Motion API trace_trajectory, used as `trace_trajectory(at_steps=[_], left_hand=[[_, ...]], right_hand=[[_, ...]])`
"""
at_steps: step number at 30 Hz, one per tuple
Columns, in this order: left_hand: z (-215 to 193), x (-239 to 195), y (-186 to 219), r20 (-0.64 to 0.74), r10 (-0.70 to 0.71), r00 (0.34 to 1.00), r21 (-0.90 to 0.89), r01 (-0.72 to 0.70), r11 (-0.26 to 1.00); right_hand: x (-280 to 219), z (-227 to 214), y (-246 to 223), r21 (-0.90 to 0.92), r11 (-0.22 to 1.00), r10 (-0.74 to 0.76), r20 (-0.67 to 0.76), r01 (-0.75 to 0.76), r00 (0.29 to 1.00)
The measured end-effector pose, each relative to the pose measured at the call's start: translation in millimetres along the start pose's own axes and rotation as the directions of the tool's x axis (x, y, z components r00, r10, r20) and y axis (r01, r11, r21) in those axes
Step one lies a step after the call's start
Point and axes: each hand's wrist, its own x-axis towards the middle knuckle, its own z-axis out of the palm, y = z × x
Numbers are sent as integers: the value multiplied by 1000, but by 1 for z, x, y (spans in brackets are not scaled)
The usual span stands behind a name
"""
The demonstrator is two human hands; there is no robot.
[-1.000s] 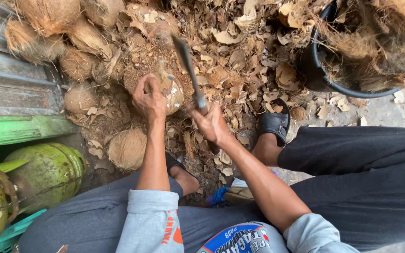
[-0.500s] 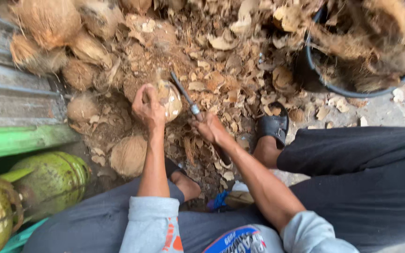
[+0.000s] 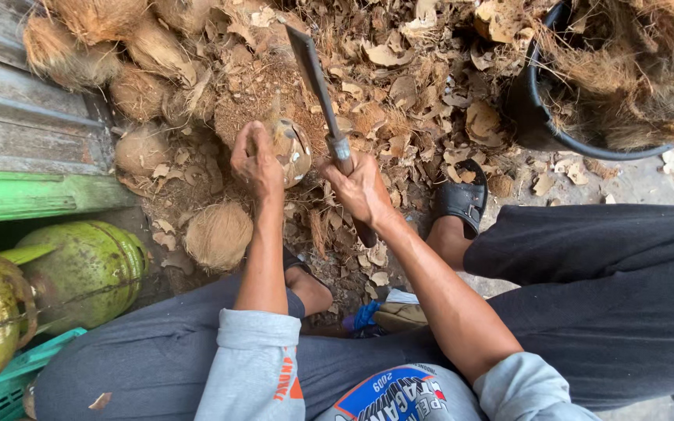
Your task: The person sits on the ground and uses a curved knife to peel the husk off a coconut. They rotate the coconut in their left hand while striking and scraping away the fibrous outer layer with the knife in their right hand. Shredded husk accumulates on the floor around them.
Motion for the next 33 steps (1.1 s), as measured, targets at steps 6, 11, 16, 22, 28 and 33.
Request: trace_trajectory(at_steps=[6, 11, 16, 22, 28, 33], left_hand=[[6, -1, 6, -29, 93, 995, 179, -86, 980], [-3, -6, -10, 67, 129, 989, 99, -135, 986], [21, 9, -14, -30, 212, 977, 123, -207, 971], [13, 8, -33, -44, 285, 958, 58, -282, 958], [11, 1, -27, -23, 155, 988, 42, -154, 987], [0, 1, -11, 25, 239, 971, 228, -238, 944]], right_hand=[[-13, 0, 7, -112, 953, 292, 117, -280, 949], [-18, -2, 9, 122, 928, 330, 168, -352, 929], [-4, -2, -16, -134, 987, 108, 110, -93, 988], [-8, 2, -21, -139, 989, 59, 81, -47, 995], [-4, 1, 1, -309, 850, 489, 163, -426, 857], [2, -1, 38, -159, 908, 415, 214, -388, 884]])
